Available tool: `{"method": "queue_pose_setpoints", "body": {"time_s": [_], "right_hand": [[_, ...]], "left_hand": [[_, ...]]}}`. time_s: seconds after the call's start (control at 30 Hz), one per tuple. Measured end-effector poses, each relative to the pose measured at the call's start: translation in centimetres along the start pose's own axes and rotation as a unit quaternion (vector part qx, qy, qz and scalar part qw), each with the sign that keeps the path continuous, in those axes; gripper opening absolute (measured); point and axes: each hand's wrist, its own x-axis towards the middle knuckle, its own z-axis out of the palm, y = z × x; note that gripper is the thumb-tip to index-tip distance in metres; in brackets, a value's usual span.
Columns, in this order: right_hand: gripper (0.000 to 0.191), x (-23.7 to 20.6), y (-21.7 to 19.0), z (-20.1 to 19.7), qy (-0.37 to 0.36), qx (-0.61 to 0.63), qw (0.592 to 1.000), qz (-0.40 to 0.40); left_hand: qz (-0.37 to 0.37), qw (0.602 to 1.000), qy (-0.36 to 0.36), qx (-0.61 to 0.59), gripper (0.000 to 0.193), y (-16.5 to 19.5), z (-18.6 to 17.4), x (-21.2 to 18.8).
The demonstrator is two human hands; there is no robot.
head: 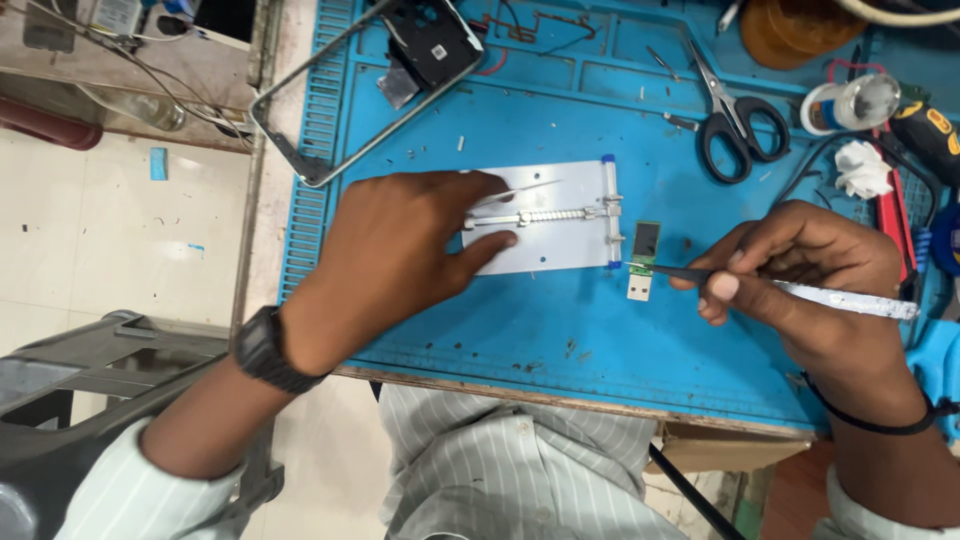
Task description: The person uses a hot air rework gun to heat a small USB circuit board held in a fixture, then works on the board with tweezers and a metal spudger, cleaning and adjusting its components. They later secure the board in a clamp holder and continue manipulating it with tweezers and a spudger.
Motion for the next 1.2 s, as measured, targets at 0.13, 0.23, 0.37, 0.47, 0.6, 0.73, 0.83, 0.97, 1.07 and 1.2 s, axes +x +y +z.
{"method": "queue_pose_setpoints", "body": {"time_s": [0.13, 0.23, 0.37, 0.47, 0.6, 0.73, 0.83, 0.97, 1.07, 1.2], "right_hand": [[0.012, 0.5, 0.5, 0.2, 0.011, -0.009, 1.000, 0.023], [0.012, 0.8, 1.0, 0.4, 0.012, 0.011, 0.999, 0.042], [0.012, 0.9, 1.4, 0.5, 0.009, 0.014, 0.999, 0.043], [0.013, 0.9, 1.5, 0.5, 0.011, 0.005, 0.999, 0.047], [0.012, 0.9, 1.1, 0.1, 0.008, -0.008, 0.999, 0.045], [0.012, 0.9, 0.8, -0.1, 0.006, 0.004, 0.999, 0.038], [0.012, 1.0, 0.8, -0.1, 0.006, -0.011, 0.999, 0.045], [0.011, 1.0, 1.0, -0.1, -0.004, -0.007, 0.999, 0.033], [0.011, 1.0, 1.2, -0.1, -0.010, 0.006, 0.999, 0.041], [0.010, 1.2, 1.4, -0.1, -0.022, 0.024, 0.999, 0.041]], "left_hand": [[0.042, 0.999, -0.002, 0.022, 0.034, 0.0, 0.8, 1.5], [0.052, 0.998, -0.021, 0.034, 0.029, -0.1, 1.1, 2.1], [0.060, 0.998, -0.011, 0.029, 0.021, -0.4, 1.2, 2.0], [0.061, 0.998, -0.003, 0.028, 0.024, -0.4, 1.5, 2.1], [0.080, 0.997, 0.018, -0.007, 0.029, 0.2, 2.1, 2.7], [0.106, 0.994, 0.017, -0.015, 0.030, 0.8, 3.0, 4.2], [0.104, 0.995, 0.001, 0.003, 0.024, 1.0, 3.8, 5.3], [0.104, 0.995, -0.001, -0.003, 0.017, 1.0, 4.5, 5.6], [0.115, 0.993, -0.002, -0.004, 0.017, 0.7, 4.5, 5.5], [0.118, 0.993, -0.008, -0.007, 0.016, 0.4, 4.3, 5.4]]}}
